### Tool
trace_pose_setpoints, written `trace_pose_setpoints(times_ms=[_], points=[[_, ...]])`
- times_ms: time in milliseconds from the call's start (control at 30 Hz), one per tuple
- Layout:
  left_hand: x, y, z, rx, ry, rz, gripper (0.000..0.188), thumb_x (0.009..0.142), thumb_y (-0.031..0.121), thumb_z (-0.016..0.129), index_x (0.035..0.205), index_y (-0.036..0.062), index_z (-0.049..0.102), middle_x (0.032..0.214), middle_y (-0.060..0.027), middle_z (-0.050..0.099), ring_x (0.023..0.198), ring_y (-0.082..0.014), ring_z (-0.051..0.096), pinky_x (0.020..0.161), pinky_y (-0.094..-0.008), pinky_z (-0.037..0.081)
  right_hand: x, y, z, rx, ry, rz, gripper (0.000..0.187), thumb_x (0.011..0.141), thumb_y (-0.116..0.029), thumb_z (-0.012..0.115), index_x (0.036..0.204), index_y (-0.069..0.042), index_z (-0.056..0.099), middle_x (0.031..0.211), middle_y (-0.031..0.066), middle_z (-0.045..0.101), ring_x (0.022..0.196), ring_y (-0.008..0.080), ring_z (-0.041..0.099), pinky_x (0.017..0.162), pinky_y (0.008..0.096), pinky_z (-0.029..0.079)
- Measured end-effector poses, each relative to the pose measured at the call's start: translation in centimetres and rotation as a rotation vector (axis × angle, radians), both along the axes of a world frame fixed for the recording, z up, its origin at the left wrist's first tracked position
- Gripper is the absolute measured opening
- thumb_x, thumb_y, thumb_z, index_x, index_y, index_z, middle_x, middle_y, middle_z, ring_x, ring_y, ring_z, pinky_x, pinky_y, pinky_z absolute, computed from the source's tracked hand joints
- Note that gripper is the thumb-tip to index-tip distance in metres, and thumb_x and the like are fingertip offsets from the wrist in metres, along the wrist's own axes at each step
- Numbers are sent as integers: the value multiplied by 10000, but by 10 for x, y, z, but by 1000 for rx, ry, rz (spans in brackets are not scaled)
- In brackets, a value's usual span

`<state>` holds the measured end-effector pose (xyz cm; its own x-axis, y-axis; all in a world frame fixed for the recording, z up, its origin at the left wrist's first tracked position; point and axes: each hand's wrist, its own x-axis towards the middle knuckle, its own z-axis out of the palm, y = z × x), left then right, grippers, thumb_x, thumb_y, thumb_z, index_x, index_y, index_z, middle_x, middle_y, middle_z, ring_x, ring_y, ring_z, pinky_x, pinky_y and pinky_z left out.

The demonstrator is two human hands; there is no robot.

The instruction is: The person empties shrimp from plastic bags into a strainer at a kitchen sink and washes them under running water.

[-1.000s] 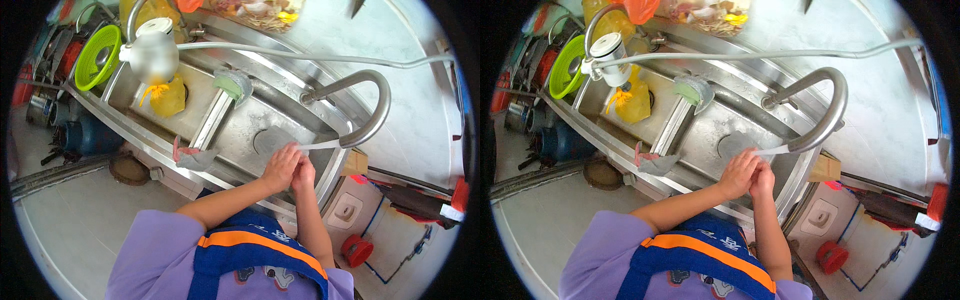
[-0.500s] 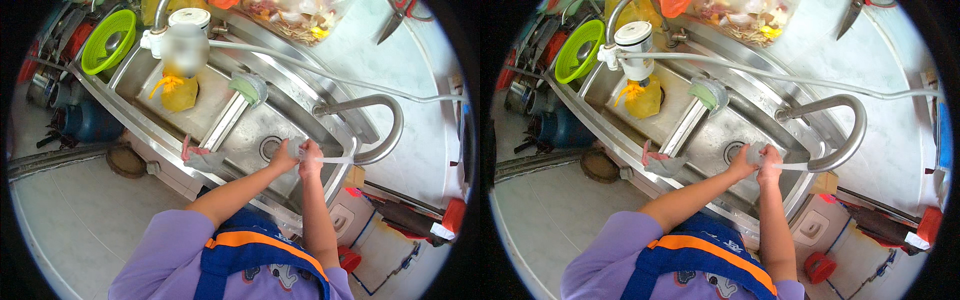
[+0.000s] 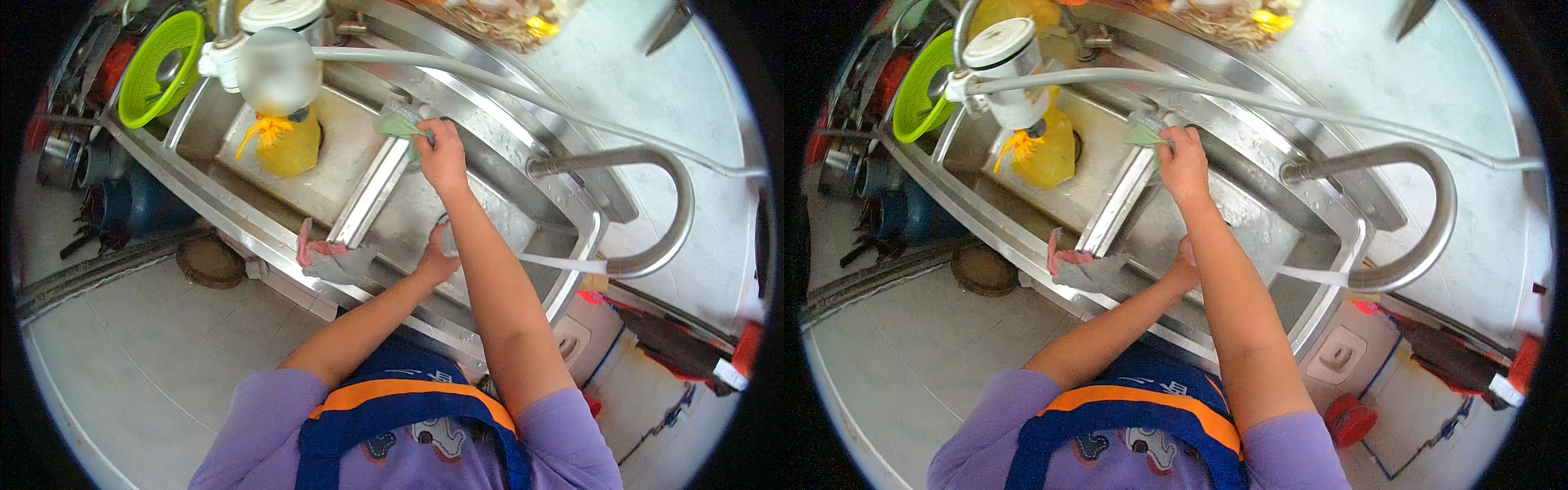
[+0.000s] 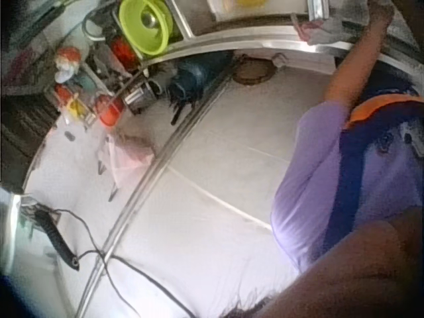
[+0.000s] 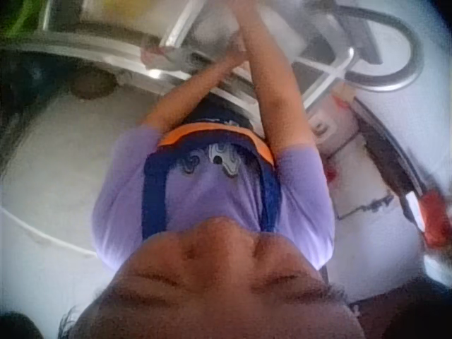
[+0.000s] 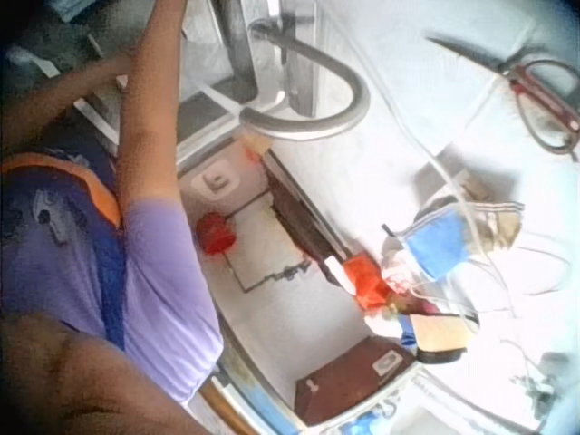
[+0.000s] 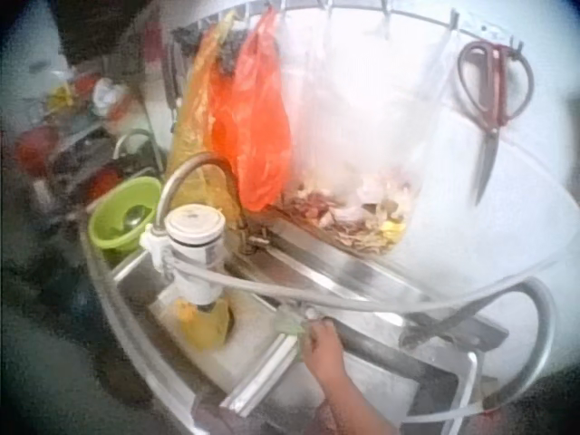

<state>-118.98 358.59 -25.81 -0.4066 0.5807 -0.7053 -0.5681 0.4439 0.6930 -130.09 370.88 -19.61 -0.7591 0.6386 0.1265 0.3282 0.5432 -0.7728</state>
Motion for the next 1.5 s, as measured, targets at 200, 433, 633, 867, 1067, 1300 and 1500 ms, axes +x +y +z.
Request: trace_pose_setpoints(times_ms=[200,433,633,867,1067,1300,1500], points=[[-10,6,-21,-87,-36,38,818,647,-46,498,1371,172,185,1151,-154,459,929,-237,503,642,-314,442,126,11,-7,-249,234,-261,147,857,-81,554,992,-22,564,855,11,567,753,61,500,667,217,413],[9,32,-12,-37,-32,-170,864,657,-21,499,1381,287,141,1160,-137,441,848,-215,498,529,-317,417,259,1,-92,-351,-292,-142,156,832,-127,559,936,-15,587,891,100,590,796,203,556,745,321,442],[1,44,6,-63,-260,-214,860,648,58,518,1384,279,131,1087,-113,481,862,-246,498,600,-444,438,247,-11,-85,-812,-202,93,243,833,-173,563,1049,-65,588,944,104,606,938,234,558,848,328,412],[20,65,17,-86,100,-483,782,670,-69,482,1365,217,265,1221,-135,435,914,-226,498,747,-368,463,283,9,-143,-396,-406,-557,260,761,-144,577,1020,-122,560,924,112,593,901,307,558,817,388,425],[39,79,21,218,722,-388,488,706,10,578,1173,34,440,1199,-172,489,1036,-289,526,824,-362,434,270,9,-32,-1363,536,-596,150,828,-64,523,966,-7,542,951,-7,584,833,104,537,724,269,443],[48,79,47,222,919,-549,449,722,54,614,1132,-3,441,1091,-198,483,1027,-336,482,866,-398,393,213,19,-24,-587,7,-553,233,809,-145,552,1024,-57,530,898,216,613,828,370,595,726,412,466],[37,62,19,83,999,-542,656,708,76,628,1275,-4,308,1183,-227,400,1103,-396,399,913,-449,355,217,-3,-4,-447,-74,-481,291,796,-142,483,1079,-73,490,875,236,611,822,434,576,735,484,447]])
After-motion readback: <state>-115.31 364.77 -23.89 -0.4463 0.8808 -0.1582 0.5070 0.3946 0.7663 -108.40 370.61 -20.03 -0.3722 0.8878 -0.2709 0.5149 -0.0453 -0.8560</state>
